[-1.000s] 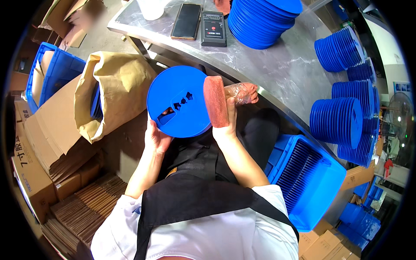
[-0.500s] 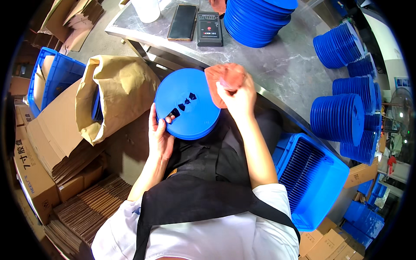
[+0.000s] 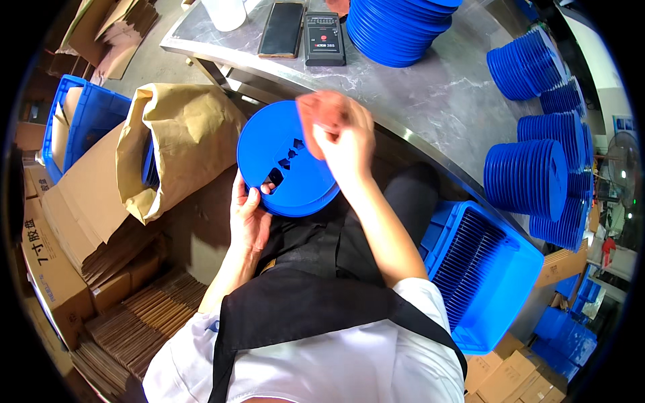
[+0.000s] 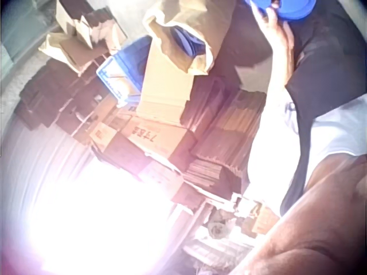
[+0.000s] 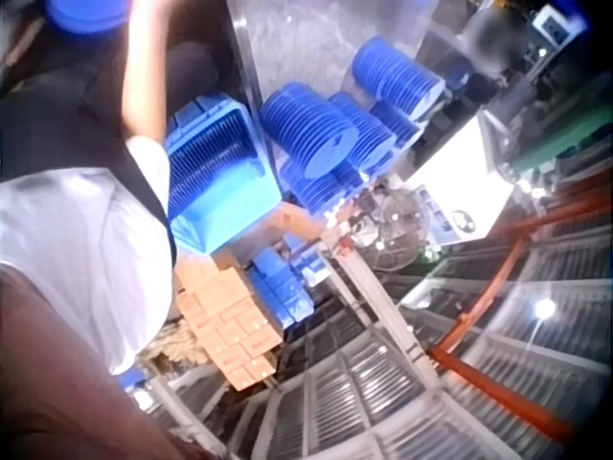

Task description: The person wipes the surface of blue plastic reels with a cloth, handling them one at a time from a stack and placing them into a blue crate.

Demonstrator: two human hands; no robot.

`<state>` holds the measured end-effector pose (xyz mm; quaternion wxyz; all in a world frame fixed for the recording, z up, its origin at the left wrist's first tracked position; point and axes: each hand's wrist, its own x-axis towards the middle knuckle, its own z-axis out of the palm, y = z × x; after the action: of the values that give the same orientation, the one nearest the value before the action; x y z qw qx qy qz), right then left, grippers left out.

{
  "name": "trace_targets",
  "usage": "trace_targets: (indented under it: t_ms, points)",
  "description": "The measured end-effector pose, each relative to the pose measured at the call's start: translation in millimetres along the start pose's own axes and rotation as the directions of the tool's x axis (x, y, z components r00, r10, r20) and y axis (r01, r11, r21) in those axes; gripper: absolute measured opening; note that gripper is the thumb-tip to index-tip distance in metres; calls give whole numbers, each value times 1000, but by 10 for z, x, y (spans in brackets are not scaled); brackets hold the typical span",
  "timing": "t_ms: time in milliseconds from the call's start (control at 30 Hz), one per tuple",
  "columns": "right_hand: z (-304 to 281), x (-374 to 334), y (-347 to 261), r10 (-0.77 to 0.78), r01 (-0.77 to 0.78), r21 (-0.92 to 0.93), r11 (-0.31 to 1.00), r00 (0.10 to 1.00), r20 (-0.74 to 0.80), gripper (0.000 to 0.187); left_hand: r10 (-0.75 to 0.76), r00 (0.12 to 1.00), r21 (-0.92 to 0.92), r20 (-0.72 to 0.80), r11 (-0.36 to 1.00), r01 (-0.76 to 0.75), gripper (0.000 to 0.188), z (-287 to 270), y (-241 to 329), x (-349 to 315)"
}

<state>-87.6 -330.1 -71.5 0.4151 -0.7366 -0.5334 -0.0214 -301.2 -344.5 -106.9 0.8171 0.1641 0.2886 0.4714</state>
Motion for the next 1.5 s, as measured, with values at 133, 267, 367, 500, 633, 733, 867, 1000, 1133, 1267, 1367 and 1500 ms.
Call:
trace_targets:
  t_ms: [133,267,367,500,633,733,867,1000,1133,1267,1367,1500]
  points:
    - [307,13,-484,-334,260,293,920,912,237,55,-43,999,-35,6,998,43,61,-89,26,37]
    - [84,-284,-616,-552,366,436,822,703,449,55,-94,995,-72,27,993,96,60,-117,179,37]
    - [1,-381,-463,-669,558,370,743,644,371,33,-114,986,-179,125,975,136,56,-349,139,38]
    - [-249,-339,-33,-401,340,257,905,882,247,33,-69,997,25,41,997,68,58,-228,111,79]
    - [-82,-310,320,402,-341,597,726,915,34,28,-51,996,36,74,998,48,55,-199,76,153]
    - [-174,-189,120,533,-461,722,516,833,151,27,-76,997,123,0,989,76,55,-98,119,164]
    - [-434,-273,-150,414,-586,786,-197,677,609,33,-33,999,204,26,979,27,57,54,100,271]
    - [-632,-60,-182,382,-366,924,108,874,301,30,-70,996,164,58,985,59,57,-15,140,297]
    - [-406,-4,280,533,-556,800,224,758,377,31,-103,992,118,71,989,94,55,-104,137,262]
    - [-425,-79,212,377,-576,817,35,765,523,29,-113,993,98,18,989,111,57,23,126,262]
    - [-494,-53,-238,387,-694,719,-46,651,653,35,-78,994,159,74,985,66,64,28,117,285]
    - [-261,-398,-495,225,-661,718,219,750,621,41,-52,983,157,176,987,24,66,110,119,308]
